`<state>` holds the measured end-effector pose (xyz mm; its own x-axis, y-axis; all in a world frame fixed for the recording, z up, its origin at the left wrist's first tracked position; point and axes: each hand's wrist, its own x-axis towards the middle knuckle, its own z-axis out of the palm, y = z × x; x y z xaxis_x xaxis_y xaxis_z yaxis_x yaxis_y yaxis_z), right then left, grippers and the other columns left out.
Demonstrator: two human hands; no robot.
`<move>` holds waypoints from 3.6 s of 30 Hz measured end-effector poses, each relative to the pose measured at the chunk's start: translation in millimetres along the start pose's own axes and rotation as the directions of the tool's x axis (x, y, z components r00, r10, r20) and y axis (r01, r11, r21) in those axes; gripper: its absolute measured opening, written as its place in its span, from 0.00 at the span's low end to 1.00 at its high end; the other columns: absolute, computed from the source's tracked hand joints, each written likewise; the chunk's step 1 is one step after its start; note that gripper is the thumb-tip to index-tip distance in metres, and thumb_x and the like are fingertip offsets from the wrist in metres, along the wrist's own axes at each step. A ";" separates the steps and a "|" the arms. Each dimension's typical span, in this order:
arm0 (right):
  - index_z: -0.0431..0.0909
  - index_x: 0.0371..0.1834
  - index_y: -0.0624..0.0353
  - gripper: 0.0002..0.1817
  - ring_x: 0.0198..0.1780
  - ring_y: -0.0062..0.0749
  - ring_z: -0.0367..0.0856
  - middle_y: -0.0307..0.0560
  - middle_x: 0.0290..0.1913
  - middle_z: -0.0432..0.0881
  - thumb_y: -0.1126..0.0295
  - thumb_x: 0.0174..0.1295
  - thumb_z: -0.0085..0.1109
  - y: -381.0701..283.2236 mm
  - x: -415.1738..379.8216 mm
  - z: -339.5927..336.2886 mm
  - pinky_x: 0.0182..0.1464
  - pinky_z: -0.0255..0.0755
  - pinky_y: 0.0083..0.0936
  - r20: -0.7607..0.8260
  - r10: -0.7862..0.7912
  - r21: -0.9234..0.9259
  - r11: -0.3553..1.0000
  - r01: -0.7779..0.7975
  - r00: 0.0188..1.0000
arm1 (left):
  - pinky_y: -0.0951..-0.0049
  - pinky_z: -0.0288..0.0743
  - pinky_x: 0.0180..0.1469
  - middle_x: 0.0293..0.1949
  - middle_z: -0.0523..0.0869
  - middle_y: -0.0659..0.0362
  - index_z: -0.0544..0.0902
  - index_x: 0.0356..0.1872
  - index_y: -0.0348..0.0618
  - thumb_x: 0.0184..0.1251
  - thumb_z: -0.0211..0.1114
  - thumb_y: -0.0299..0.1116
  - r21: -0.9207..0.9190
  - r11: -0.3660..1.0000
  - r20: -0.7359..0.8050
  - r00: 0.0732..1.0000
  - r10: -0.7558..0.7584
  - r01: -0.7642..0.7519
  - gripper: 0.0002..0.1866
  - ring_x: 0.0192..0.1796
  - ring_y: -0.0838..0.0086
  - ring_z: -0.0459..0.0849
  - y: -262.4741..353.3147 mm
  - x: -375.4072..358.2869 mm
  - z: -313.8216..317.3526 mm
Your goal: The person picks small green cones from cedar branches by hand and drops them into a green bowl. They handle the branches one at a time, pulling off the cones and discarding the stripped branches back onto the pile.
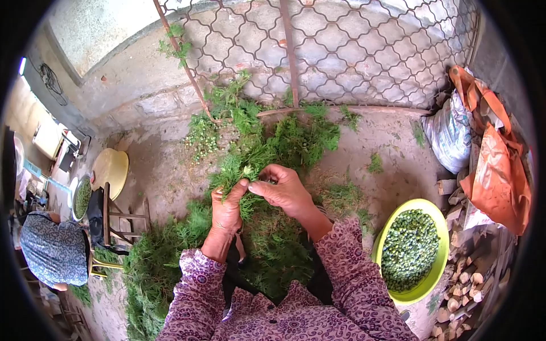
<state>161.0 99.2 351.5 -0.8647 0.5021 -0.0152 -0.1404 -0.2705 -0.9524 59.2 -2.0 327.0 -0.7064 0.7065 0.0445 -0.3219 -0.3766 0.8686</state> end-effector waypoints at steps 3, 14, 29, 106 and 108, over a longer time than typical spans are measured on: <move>0.71 0.30 0.62 0.13 0.18 0.09 0.60 0.30 0.18 0.66 0.64 0.54 0.62 -2.5 0.8 1.4 0.17 0.51 0.11 -0.008 -0.009 -0.089 0.996 0.008 1.000 | 0.80 0.69 0.38 0.33 0.81 0.65 0.80 0.35 0.39 0.55 0.63 0.23 0.013 1.000 0.015 1.000 0.001 -0.001 0.06 0.33 0.83 0.76 1.1 -0.5 1.8; 0.71 0.31 0.60 0.04 0.15 0.15 0.62 0.42 0.26 0.74 0.71 0.58 0.52 6.3 3.5 -18.1 0.16 0.53 0.12 0.206 0.039 0.527 0.837 -0.145 0.978 | 0.76 0.70 0.43 0.35 0.82 0.63 0.79 0.37 0.40 0.51 0.64 0.23 -0.136 0.959 -0.100 0.959 -0.265 0.250 0.10 0.37 0.79 0.78 13.2 -0.6 4.5; 0.74 0.39 0.63 0.15 0.27 0.15 0.70 0.37 0.31 0.75 0.70 0.50 0.64 12.7 7.2 -16.0 0.27 0.66 0.14 -0.062 -0.259 -0.351 0.910 0.221 0.964 | 0.82 0.70 0.38 0.34 0.81 0.65 0.80 0.33 0.39 0.54 0.62 0.21 0.118 0.992 0.076 0.996 -0.043 0.034 0.05 0.34 0.83 0.77 -9.0 -2.0 0.8; 0.75 0.31 0.60 0.13 0.19 0.13 0.66 0.33 0.20 0.72 0.62 0.52 0.62 2.6 5.3 -8.4 0.21 0.61 0.14 0.051 0.117 -0.150 0.983 -0.108 0.992 | 0.82 0.65 0.29 0.29 0.82 0.66 0.81 0.31 0.44 0.50 0.67 0.28 0.074 0.966 0.016 0.968 -0.250 0.248 0.07 0.28 0.83 0.74 2.3 -5.7 -12.5; 0.75 0.32 0.58 0.12 0.19 0.13 0.66 0.32 0.21 0.72 0.62 0.53 0.62 11.4 7.1 -8.7 0.21 0.60 0.13 0.051 0.146 -0.025 0.989 -0.145 0.988 | 0.81 0.66 0.29 0.30 0.81 0.66 0.80 0.32 0.44 0.51 0.67 0.28 0.016 0.958 0.024 0.957 -0.288 0.288 0.07 0.28 0.83 0.75 -1.5 -3.4 -17.0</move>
<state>157.4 106.9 337.9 -0.8994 0.4146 -0.1388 -0.0012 -0.3198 -0.9475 51.3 -14.1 317.1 -0.5680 0.7994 -0.1958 -0.5017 -0.1477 0.8524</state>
